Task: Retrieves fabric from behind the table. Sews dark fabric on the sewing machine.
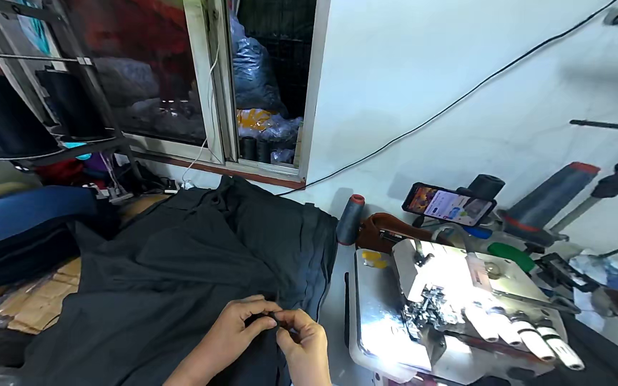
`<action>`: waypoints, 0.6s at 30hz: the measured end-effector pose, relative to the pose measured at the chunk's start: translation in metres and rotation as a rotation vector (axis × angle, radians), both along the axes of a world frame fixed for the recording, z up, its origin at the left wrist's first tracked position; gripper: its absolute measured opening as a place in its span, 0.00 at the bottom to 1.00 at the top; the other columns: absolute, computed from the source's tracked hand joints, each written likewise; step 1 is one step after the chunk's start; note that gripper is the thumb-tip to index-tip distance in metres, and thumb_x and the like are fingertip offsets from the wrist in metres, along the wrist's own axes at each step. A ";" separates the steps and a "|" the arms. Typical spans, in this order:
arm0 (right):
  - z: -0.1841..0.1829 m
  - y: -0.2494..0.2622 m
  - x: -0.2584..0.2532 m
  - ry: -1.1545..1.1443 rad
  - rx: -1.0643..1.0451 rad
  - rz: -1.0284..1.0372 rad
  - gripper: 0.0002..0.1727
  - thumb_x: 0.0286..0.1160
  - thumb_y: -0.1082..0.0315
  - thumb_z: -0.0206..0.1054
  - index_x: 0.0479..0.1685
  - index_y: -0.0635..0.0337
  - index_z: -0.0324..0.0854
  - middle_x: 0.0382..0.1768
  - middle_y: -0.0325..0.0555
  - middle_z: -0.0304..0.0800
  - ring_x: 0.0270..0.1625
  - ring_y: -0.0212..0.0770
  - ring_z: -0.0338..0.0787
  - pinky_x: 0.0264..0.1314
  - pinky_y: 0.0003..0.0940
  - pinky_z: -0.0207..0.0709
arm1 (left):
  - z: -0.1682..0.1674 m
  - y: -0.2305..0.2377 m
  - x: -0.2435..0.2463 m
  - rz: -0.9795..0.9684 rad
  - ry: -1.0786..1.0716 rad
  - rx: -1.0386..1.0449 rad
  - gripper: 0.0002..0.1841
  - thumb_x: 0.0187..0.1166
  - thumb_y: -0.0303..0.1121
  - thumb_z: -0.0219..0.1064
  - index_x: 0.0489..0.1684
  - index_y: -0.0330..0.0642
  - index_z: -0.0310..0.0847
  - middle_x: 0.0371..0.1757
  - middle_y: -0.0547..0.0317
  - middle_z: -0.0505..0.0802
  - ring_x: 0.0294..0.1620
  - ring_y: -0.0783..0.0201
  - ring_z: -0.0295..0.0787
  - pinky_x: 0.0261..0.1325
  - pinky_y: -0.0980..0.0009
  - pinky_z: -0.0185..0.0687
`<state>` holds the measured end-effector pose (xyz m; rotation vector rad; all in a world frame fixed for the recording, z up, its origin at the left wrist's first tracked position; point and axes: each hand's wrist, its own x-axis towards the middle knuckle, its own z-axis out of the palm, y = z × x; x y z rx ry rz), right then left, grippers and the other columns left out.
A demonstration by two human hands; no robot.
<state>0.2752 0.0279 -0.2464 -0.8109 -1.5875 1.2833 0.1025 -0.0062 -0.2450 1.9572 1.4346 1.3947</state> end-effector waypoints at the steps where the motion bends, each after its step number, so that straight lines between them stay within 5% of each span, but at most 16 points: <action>1: -0.004 -0.002 -0.001 0.016 0.040 -0.016 0.10 0.64 0.81 0.66 0.44 0.68 0.86 0.39 0.45 0.91 0.40 0.26 0.90 0.44 0.20 0.84 | 0.000 0.000 -0.001 0.006 0.018 -0.006 0.10 0.78 0.36 0.69 0.41 0.40 0.94 0.38 0.62 0.93 0.44 0.78 0.87 0.52 0.84 0.80; 4: -0.016 -0.017 -0.001 0.020 0.180 -0.068 0.05 0.72 0.75 0.69 0.40 0.69 0.87 0.33 0.45 0.90 0.33 0.25 0.87 0.38 0.19 0.82 | -0.001 -0.001 -0.005 0.017 0.000 0.014 0.10 0.79 0.36 0.68 0.38 0.39 0.92 0.38 0.62 0.91 0.44 0.78 0.86 0.52 0.83 0.80; 6: -0.019 -0.036 0.002 -0.068 0.220 -0.092 0.10 0.77 0.70 0.69 0.40 0.70 0.91 0.32 0.49 0.90 0.32 0.30 0.86 0.38 0.23 0.81 | 0.001 -0.004 -0.009 0.023 -0.061 0.032 0.09 0.79 0.36 0.68 0.38 0.40 0.92 0.38 0.66 0.91 0.46 0.80 0.85 0.53 0.83 0.79; 10: -0.034 -0.063 0.008 -0.149 0.154 -0.117 0.09 0.75 0.71 0.71 0.34 0.70 0.93 0.33 0.53 0.90 0.35 0.37 0.89 0.42 0.30 0.83 | 0.005 -0.013 -0.007 0.039 -0.150 0.060 0.07 0.76 0.36 0.70 0.36 0.46 0.93 0.40 0.71 0.90 0.47 0.80 0.85 0.53 0.83 0.80; 12: -0.035 -0.070 0.014 -0.135 0.078 -0.118 0.08 0.73 0.72 0.72 0.33 0.69 0.93 0.33 0.52 0.91 0.37 0.36 0.89 0.44 0.28 0.83 | 0.007 -0.017 0.000 0.083 -0.129 0.075 0.07 0.75 0.40 0.71 0.35 0.51 0.94 0.48 0.71 0.88 0.56 0.78 0.82 0.60 0.81 0.79; 15: -0.023 -0.070 0.029 -0.076 -0.097 -0.114 0.06 0.69 0.72 0.75 0.31 0.68 0.92 0.32 0.47 0.90 0.37 0.29 0.87 0.45 0.24 0.80 | 0.009 -0.014 0.012 0.142 0.008 0.126 0.12 0.81 0.47 0.65 0.35 0.55 0.91 0.61 0.68 0.90 0.76 0.67 0.73 0.82 0.63 0.61; 18: -0.009 -0.063 0.054 0.033 -0.166 -0.158 0.04 0.66 0.74 0.76 0.28 0.66 0.92 0.28 0.40 0.89 0.32 0.22 0.84 0.40 0.18 0.77 | 0.012 0.005 0.045 0.203 0.097 0.112 0.14 0.85 0.42 0.59 0.42 0.47 0.91 0.50 0.66 0.94 0.70 0.64 0.84 0.87 0.49 0.60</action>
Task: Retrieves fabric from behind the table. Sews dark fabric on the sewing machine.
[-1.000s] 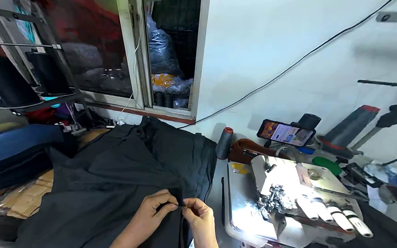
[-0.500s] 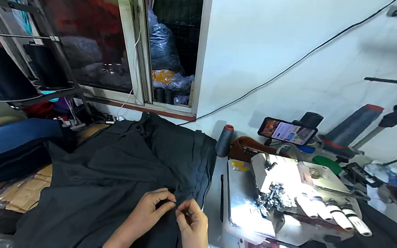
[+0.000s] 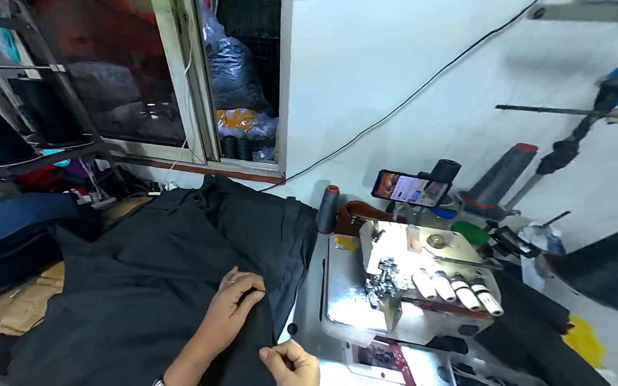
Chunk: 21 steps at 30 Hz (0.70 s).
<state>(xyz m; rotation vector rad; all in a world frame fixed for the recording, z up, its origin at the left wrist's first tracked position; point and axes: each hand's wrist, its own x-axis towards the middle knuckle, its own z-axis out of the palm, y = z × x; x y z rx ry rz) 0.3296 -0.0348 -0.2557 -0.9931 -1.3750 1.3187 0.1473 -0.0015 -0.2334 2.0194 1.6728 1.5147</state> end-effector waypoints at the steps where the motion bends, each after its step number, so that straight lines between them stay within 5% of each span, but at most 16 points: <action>1: 0.004 0.004 0.011 0.044 0.009 -0.035 0.04 0.66 0.75 0.76 0.27 0.65 0.92 0.27 0.39 0.89 0.31 0.22 0.84 0.39 0.18 0.78 | 0.002 0.010 0.016 0.007 -0.004 -0.010 0.14 0.85 0.40 0.59 0.43 0.45 0.90 0.47 0.65 0.94 0.64 0.66 0.87 0.82 0.52 0.67; 5: 0.025 0.020 0.073 0.168 0.055 -0.253 0.05 0.66 0.78 0.74 0.24 0.64 0.89 0.23 0.38 0.89 0.27 0.25 0.85 0.33 0.22 0.81 | 0.008 0.056 0.089 -0.167 -0.154 0.046 0.09 0.82 0.32 0.62 0.40 0.43 0.90 0.41 0.65 0.92 0.47 0.72 0.89 0.57 0.69 0.85; 10: 0.021 0.019 0.133 0.171 -0.016 -0.406 0.10 0.62 0.86 0.70 0.27 0.62 0.77 0.20 0.34 0.83 0.23 0.23 0.83 0.32 0.20 0.81 | 0.022 0.070 0.161 -0.367 -0.182 -0.009 0.06 0.76 0.28 0.68 0.41 0.38 0.89 0.41 0.60 0.94 0.48 0.73 0.90 0.59 0.75 0.84; 13: 0.004 0.012 0.142 0.179 -0.129 -0.347 0.14 0.63 0.86 0.68 0.50 0.74 0.81 0.24 0.39 0.88 0.27 0.26 0.88 0.38 0.25 0.86 | 0.012 0.063 0.172 -0.305 -0.006 -0.015 0.05 0.75 0.28 0.69 0.38 0.38 0.91 0.44 0.55 0.91 0.50 0.67 0.89 0.59 0.72 0.84; 18: -0.005 0.009 0.145 0.185 -0.146 -0.302 0.06 0.66 0.85 0.67 0.37 0.70 0.88 0.30 0.41 0.93 0.32 0.25 0.91 0.43 0.23 0.87 | -0.009 0.027 0.194 0.093 0.584 0.237 0.15 0.70 0.24 0.64 0.48 0.47 0.94 0.52 0.58 0.96 0.56 0.52 0.93 0.63 0.43 0.80; 21: -0.003 0.012 0.145 0.230 -0.150 -0.324 0.07 0.66 0.85 0.66 0.36 0.70 0.88 0.29 0.42 0.93 0.32 0.27 0.91 0.41 0.23 0.87 | -0.021 0.015 0.205 0.214 0.656 0.179 0.20 0.73 0.25 0.62 0.62 0.47 0.91 0.64 0.59 0.94 0.67 0.52 0.91 0.69 0.37 0.76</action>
